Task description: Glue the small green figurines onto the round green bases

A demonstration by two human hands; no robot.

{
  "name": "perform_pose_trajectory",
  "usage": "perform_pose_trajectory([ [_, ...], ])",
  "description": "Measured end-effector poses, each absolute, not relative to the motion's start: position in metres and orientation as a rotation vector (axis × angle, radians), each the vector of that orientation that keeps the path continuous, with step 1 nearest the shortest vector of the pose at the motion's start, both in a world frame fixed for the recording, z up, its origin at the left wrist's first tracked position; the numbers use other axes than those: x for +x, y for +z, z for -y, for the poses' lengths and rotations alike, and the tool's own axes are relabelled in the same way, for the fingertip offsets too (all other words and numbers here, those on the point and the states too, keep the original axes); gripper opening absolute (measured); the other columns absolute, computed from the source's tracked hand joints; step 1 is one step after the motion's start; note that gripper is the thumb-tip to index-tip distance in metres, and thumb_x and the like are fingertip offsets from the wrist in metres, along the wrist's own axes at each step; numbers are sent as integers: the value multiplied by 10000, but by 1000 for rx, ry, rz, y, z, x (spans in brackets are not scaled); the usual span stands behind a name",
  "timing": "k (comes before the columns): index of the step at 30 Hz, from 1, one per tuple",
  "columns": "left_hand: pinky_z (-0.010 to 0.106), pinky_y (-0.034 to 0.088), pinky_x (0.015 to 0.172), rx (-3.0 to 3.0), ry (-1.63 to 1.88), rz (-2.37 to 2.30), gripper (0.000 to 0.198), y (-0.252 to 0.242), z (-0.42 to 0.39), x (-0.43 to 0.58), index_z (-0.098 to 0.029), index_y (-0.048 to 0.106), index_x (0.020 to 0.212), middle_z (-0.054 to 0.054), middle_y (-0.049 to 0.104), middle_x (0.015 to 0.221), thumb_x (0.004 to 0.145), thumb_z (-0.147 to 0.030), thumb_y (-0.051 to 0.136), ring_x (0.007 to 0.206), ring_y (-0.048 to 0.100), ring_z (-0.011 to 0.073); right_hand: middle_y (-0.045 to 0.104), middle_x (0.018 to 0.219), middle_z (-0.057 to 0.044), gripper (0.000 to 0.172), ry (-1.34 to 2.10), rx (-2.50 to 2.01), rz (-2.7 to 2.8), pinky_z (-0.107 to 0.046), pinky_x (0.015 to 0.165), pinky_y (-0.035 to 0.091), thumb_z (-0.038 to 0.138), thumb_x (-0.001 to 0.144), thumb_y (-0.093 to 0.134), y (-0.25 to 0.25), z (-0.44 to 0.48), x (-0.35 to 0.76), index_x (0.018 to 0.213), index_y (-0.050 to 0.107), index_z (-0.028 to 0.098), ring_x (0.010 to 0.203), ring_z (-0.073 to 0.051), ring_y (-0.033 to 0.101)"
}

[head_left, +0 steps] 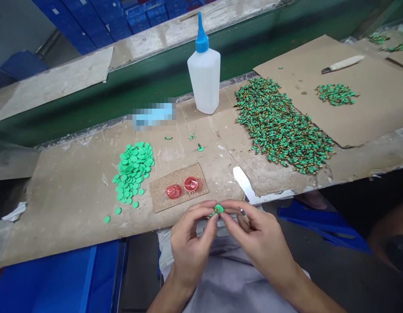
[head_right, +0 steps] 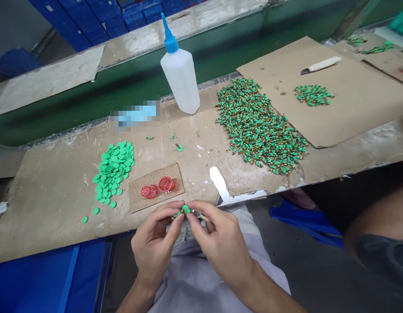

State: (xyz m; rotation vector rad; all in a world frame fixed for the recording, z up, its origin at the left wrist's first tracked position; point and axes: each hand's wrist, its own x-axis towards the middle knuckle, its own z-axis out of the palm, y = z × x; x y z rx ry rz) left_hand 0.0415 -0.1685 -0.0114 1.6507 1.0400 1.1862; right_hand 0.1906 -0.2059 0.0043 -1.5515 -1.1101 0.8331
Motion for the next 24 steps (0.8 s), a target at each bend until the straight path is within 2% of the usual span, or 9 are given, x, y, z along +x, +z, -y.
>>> perform_pose_trajectory([
  [4,243,629,939,1676,1201,-1043,268,-11,170,39,-219,735,1063,45,786,1127,896,-12,700,1056,755,160,405,492,112,113,771,-1500,1135,-186,397,335,165,876,731,4,206,188,973,781,193,404,-63,342],
  [10,179,629,890,1526,1215,-1062,224,-4,167,43,-217,751,1003,21,800,1050,895,-26,711,1009,768,131,652,595,73,110,790,-1474,1126,-170,434,392,170,885,744,7,202,189,972,804,202,428,-55,404],
  [14,156,630,868,1388,1219,-1055,180,1,164,45,-220,758,955,3,810,1005,890,-54,733,970,779,117,765,761,23,164,892,-1377,1114,-168,506,482,173,906,719,8,199,191,1016,829,226,511,-76,549],
  [18,135,614,875,1326,1226,-1035,152,5,163,46,-216,765,936,-2,809,977,889,-72,748,954,777,101,792,867,9,208,961,-1283,1077,-173,539,500,163,917,716,6,197,192,1044,834,277,581,-86,608],
  [24,157,616,870,1177,1190,-986,111,6,167,45,-225,749,932,2,801,990,912,-116,755,951,770,105,725,839,37,226,1041,-1124,1053,-188,530,439,159,892,769,-4,193,193,1032,817,329,575,-73,514],
])
